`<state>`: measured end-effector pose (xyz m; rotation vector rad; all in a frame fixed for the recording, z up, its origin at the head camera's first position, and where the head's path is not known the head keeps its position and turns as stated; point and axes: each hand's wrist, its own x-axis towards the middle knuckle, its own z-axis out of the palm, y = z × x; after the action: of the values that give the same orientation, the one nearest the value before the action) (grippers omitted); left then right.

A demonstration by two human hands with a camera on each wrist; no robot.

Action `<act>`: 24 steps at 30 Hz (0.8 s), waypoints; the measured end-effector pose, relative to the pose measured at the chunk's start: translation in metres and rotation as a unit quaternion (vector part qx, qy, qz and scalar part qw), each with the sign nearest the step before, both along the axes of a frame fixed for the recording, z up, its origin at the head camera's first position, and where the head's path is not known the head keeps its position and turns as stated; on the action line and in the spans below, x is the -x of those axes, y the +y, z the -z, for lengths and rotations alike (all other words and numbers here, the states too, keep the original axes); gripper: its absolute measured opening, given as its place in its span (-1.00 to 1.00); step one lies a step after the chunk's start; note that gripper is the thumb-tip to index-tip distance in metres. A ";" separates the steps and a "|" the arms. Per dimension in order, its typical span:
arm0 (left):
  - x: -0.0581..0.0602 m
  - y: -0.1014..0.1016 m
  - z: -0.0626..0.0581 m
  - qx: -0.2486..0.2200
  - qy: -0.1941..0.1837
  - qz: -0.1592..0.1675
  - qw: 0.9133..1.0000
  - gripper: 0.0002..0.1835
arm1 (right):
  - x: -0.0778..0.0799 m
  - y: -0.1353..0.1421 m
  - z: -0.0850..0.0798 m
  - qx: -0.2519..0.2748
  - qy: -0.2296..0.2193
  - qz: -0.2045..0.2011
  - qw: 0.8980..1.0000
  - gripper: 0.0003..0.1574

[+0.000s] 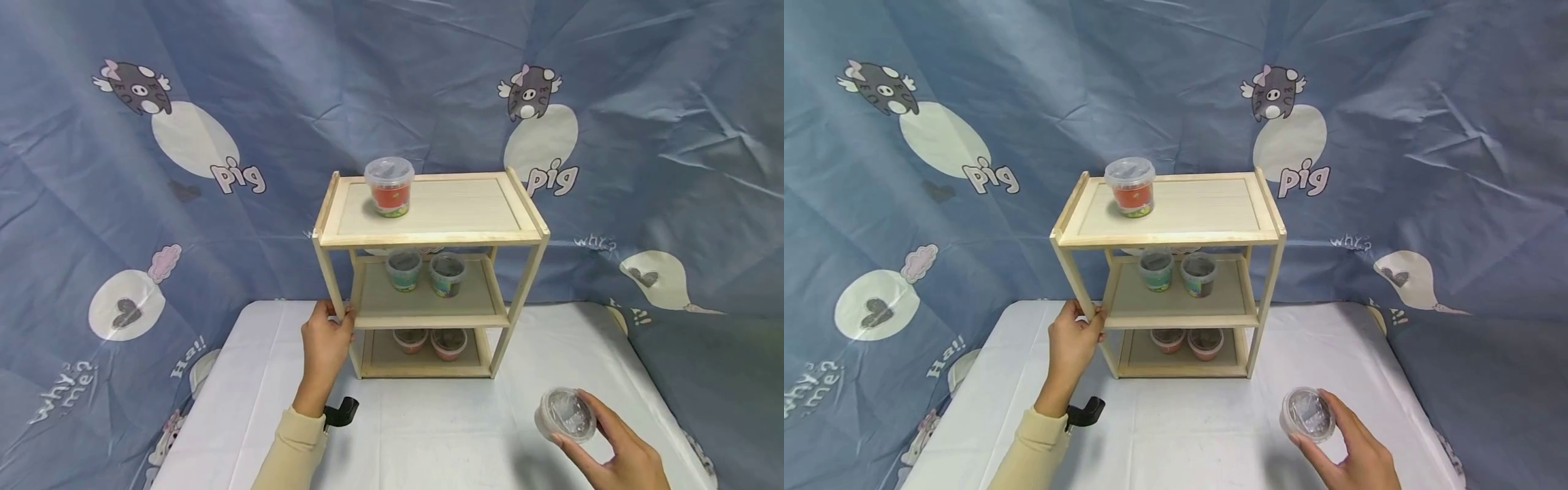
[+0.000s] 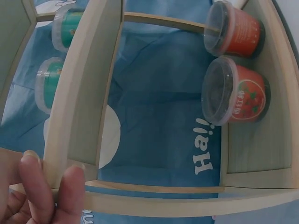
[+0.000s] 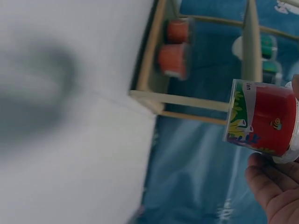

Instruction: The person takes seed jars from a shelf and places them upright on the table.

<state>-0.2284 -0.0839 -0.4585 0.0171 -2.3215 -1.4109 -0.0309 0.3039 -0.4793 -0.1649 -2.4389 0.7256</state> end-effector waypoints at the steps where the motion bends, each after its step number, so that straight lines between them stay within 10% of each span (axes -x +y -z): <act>1: 0.000 0.000 0.001 0.000 -0.002 -0.002 1.000 -0.85 | -0.001 0.000 0.005 -0.001 -0.007 0.004 1.000 0.02; 12: -0.002 0.000 0.001 -0.006 0.018 0.000 1.000 -0.86 | -0.012 -0.012 0.074 0.030 0.000 0.012 0.999 0.06; 24: 0.001 -0.001 0.004 -0.009 0.015 -0.002 1.000 -0.87 | -0.025 -0.012 0.118 0.059 -0.150 0.018 0.987 0.18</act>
<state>-0.2294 -0.0847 -0.4629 0.0063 -2.2838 -1.4204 -0.0061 0.2922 -0.5974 -0.3903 -2.6663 0.8846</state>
